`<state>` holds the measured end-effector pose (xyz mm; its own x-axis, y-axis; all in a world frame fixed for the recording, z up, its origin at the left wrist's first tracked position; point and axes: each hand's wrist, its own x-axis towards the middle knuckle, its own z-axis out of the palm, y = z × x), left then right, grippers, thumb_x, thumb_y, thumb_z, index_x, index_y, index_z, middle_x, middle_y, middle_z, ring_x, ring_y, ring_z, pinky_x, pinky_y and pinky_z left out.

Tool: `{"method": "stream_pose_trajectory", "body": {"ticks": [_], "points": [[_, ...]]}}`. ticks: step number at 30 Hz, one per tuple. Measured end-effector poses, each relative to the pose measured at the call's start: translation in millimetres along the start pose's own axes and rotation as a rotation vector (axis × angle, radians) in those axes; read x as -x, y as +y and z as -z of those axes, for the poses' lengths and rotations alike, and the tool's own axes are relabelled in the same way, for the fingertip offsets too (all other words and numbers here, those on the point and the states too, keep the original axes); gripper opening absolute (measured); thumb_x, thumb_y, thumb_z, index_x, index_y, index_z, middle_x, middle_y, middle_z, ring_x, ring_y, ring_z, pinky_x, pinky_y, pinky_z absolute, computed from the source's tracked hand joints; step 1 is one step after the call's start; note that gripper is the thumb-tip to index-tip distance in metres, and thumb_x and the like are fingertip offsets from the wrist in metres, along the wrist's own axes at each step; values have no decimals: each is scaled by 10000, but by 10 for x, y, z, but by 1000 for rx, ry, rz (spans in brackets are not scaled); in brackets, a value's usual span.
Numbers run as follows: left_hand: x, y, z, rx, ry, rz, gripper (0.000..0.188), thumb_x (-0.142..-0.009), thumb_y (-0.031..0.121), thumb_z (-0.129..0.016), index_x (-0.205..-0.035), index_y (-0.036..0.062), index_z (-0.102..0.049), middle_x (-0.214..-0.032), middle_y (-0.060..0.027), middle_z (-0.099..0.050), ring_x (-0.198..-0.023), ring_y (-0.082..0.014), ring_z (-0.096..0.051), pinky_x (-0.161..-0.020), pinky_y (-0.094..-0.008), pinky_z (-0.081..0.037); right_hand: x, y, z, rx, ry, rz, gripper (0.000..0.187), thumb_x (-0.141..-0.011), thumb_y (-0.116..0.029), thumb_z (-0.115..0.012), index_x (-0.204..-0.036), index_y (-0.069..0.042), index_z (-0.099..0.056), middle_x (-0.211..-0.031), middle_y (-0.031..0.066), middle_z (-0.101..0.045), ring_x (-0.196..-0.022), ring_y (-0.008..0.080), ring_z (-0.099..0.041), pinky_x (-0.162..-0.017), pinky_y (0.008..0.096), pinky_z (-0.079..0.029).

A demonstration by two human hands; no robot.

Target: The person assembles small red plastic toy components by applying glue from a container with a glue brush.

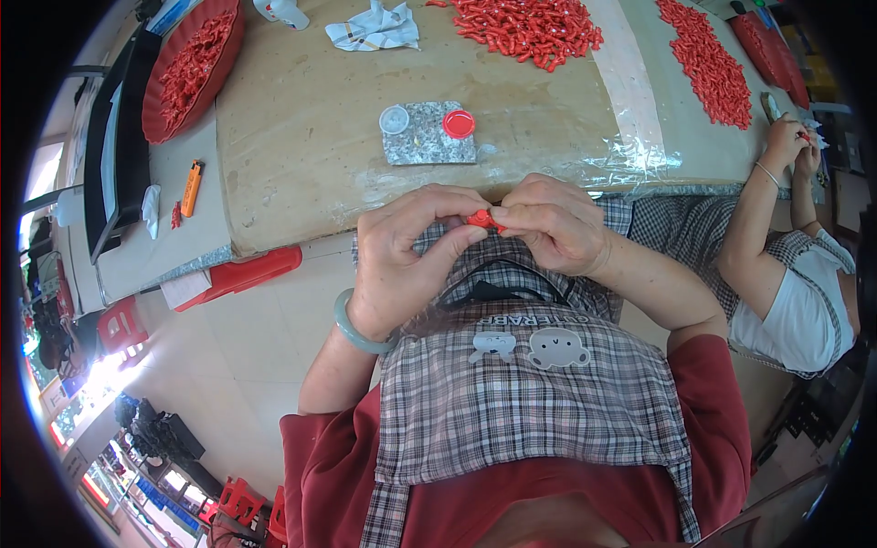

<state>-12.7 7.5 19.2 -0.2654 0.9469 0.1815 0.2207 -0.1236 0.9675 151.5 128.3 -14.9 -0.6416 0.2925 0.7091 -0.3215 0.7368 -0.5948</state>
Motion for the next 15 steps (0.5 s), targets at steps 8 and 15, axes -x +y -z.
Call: {"method": "stream_pose_trajectory", "body": {"ticks": [8, 15], "points": [[16, -28, -9, -21, 13, -77, 176, -745, -59, -744, -901, 1, -690, -928, -112, -727, -862, -227, -707, -761, -301, -562, -62, 35, 88, 73, -76, 127, 324, -733, 20, -775, -1035, 20, -658, -841, 126, -660, -669, 241, -654, -539, 314, -518], [24, -79, -5, -23, 12, -192, 218, -738, -87, -724, -927, 10, -677, -994, -133, -713, -908, -252, -698, -781, -314, -562, -115, 28, 186, 152, -161, 255, 296, -729, -8, -780, -1001, 41, -674, -873, 117, -650, -690, 230, -654, -536, 300, -518]]}}
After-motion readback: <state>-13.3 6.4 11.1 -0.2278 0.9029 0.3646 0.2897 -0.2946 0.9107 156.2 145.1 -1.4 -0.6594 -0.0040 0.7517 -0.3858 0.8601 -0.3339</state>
